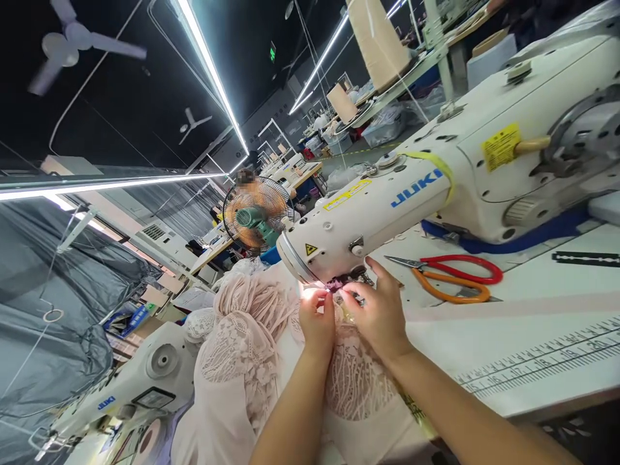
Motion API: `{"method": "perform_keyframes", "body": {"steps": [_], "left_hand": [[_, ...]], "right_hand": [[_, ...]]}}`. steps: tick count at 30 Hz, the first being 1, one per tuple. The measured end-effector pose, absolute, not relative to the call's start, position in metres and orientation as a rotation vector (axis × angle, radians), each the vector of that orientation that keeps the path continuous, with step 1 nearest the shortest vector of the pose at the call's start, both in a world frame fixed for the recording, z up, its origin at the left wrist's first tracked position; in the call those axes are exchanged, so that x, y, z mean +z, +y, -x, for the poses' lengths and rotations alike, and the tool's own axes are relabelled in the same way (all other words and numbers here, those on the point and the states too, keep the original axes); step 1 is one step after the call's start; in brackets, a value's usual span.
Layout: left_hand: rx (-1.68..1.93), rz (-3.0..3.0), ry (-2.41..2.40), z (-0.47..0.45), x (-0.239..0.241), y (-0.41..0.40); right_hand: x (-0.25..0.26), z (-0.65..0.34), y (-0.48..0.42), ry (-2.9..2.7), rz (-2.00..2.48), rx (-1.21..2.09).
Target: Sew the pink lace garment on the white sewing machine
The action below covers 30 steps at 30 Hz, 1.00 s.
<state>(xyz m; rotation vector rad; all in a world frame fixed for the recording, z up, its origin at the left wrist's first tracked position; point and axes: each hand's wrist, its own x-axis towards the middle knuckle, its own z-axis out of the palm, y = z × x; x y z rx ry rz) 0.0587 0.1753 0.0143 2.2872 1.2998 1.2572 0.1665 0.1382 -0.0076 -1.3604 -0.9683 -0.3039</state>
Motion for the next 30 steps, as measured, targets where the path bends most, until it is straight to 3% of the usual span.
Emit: {"method": "perform_keyframes", "body": {"steps": [17, 30], "left_hand": [[1.323, -2.254, 1.308, -0.065, 0.024, 0.17], [1.442, -2.16, 1.346, -0.075, 0.022, 0.17]], "right_hand": [[-0.005, -0.163, 0.12, -1.117, 1.423, -0.16], [-0.01, -0.165, 0.122, -1.063, 1.359, -0.303]]}}
